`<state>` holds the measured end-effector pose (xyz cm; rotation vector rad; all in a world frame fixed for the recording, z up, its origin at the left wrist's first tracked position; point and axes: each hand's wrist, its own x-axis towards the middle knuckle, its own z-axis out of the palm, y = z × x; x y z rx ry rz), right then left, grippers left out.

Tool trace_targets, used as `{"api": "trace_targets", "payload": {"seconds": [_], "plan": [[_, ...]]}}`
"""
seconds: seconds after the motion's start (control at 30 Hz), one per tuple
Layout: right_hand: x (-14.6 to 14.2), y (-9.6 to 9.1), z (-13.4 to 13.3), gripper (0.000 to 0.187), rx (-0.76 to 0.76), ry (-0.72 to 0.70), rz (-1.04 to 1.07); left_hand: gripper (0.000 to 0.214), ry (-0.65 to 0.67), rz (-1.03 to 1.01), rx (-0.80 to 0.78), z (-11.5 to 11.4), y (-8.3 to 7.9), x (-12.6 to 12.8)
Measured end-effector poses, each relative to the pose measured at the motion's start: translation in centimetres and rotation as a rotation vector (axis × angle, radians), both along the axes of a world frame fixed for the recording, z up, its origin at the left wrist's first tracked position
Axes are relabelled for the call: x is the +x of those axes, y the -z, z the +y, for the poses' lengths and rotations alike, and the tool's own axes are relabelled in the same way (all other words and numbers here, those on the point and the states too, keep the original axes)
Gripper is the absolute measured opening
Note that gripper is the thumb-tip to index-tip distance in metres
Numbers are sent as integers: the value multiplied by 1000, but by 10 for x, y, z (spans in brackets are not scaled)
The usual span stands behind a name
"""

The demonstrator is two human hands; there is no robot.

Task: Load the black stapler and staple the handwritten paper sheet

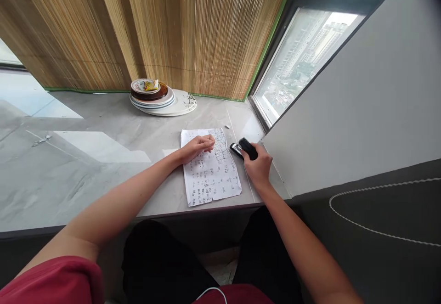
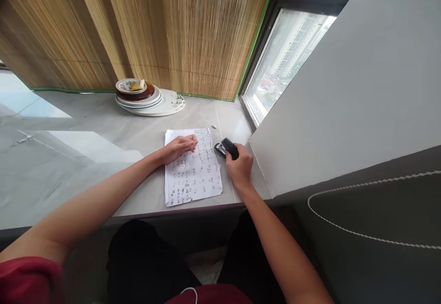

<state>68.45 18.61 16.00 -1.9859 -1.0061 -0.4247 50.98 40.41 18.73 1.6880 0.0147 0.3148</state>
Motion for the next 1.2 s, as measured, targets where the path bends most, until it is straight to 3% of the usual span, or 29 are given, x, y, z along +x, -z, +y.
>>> {"api": "trace_targets", "payload": {"seconds": [0.17, 0.27, 0.37, 0.47, 0.57, 0.77, 0.9, 1.03, 1.1, 1.2], "plan": [[-11, -17, 3, 30, 107, 55, -33, 67, -36, -87, -447, 23, -5, -12], [-36, -31, 26, 29, 72, -81, 182, 70, -100, -144, -638, 40, -7, -21], [-64, -34, 64, 27, -58, -246, 437, 71, -137, -144, -733, 52, -5, -26], [-78, -28, 97, 22, -172, -235, 471, 74, -142, -117, -738, 56, -1, -28], [-77, -20, 106, 29, -226, -209, 453, 76, -70, -124, -692, 57, 4, -27], [-48, -21, 69, 36, -228, -82, 518, 74, 8, -154, -639, 60, 8, -25], [-11, -30, 54, 34, -231, -149, 611, 75, -32, -169, -649, 66, 10, -25], [30, -29, 74, 34, -220, -107, 329, 78, 17, -167, -647, 74, 16, -29], [41, -22, 92, 35, -319, -199, 180, 80, 54, -153, -623, 78, 20, -31], [40, -9, 113, 51, -557, -305, 87, 82, 55, -156, -577, 83, 23, -34]]}}
